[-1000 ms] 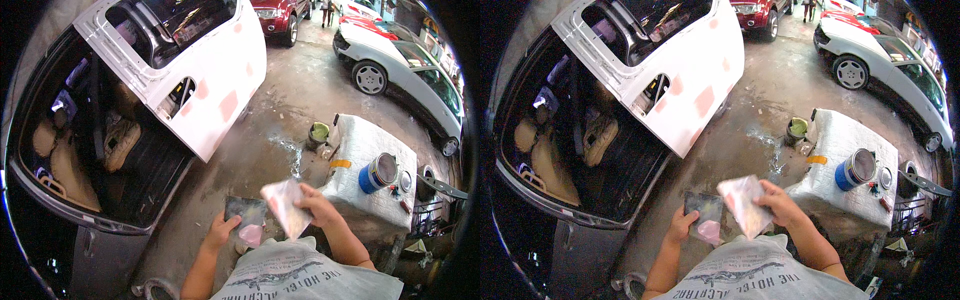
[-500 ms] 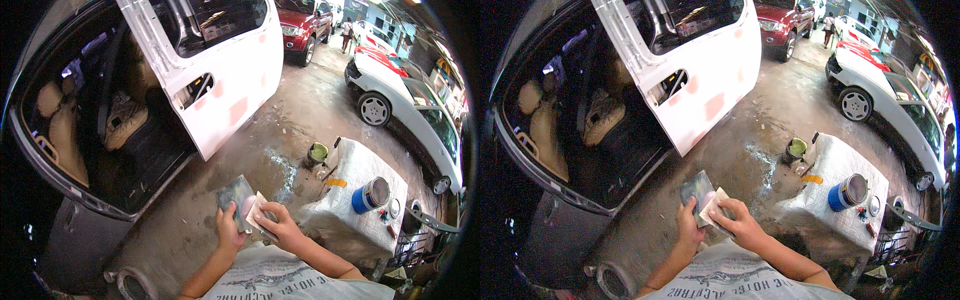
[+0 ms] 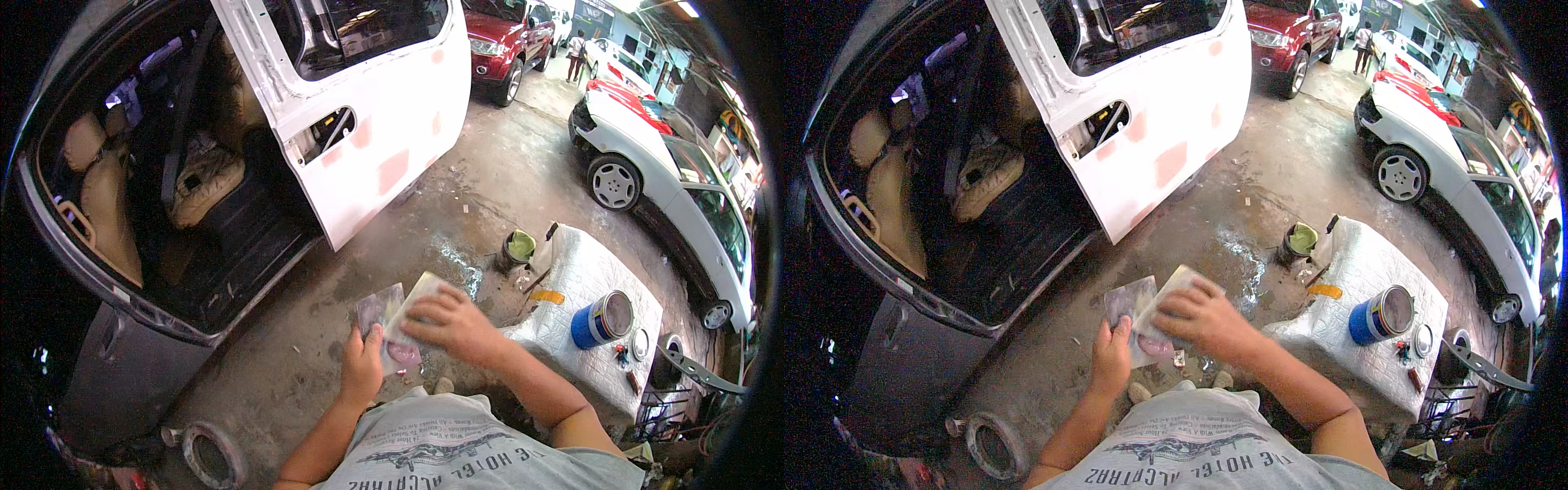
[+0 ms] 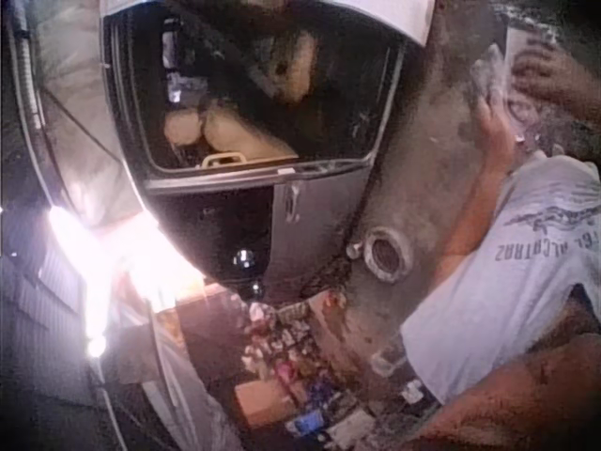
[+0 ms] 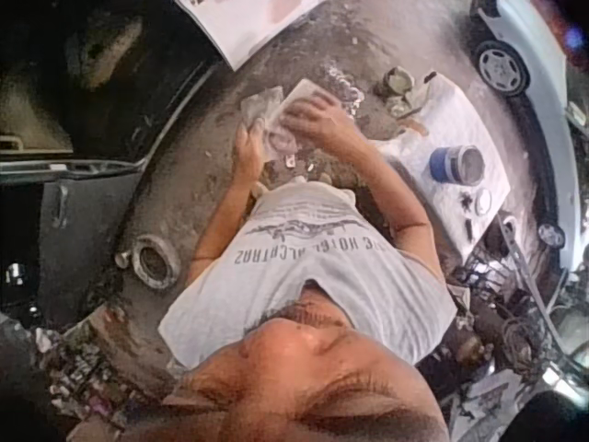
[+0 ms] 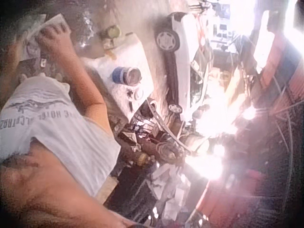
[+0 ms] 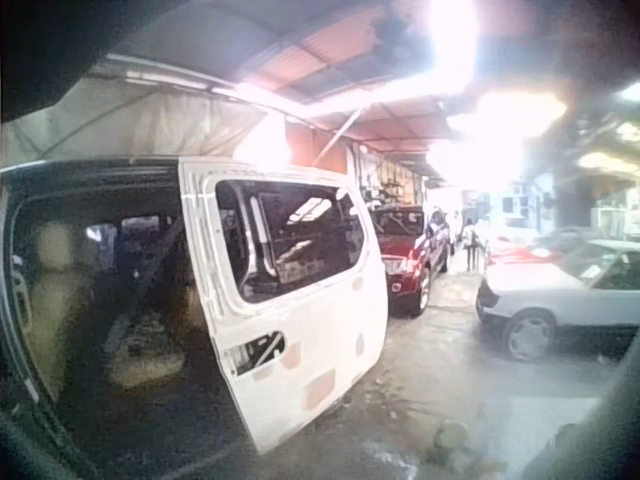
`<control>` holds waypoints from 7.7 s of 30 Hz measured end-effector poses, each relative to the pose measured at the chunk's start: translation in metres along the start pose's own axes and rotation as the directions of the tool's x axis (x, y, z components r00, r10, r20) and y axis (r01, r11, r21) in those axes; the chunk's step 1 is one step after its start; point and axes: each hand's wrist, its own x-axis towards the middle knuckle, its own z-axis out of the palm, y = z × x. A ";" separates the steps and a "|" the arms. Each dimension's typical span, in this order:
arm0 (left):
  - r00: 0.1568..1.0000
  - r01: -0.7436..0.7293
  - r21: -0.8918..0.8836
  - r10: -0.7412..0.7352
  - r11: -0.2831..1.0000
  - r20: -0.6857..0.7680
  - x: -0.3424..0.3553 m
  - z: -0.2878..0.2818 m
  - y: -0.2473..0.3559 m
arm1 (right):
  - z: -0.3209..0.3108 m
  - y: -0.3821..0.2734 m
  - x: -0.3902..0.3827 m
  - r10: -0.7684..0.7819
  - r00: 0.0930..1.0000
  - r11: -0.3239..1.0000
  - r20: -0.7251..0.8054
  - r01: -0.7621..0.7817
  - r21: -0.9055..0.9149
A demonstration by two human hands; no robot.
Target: The person sands the surface of a white car door using a sanding block and sandpaper. They smooth out pink filler patches on the door, occasionally touching the surface with their hand to check smoothness.
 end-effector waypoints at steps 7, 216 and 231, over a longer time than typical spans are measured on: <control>0.986 -0.074 0.246 0.109 0.967 -0.130 0.003 -0.008 -0.003 | 0.033 -0.046 -0.032 -0.132 0.987 0.980 0.087 0.117 0.159; 0.862 0.505 -0.655 -0.363 0.562 0.353 0.106 -0.164 -0.081 | 0.116 -0.060 0.053 0.915 0.305 -0.172 0.263 -0.296 0.940; 0.754 0.656 -0.492 -0.459 0.573 0.470 0.248 -0.022 -0.042 | 0.072 0.209 0.128 0.769 0.588 -0.094 0.251 -0.285 0.954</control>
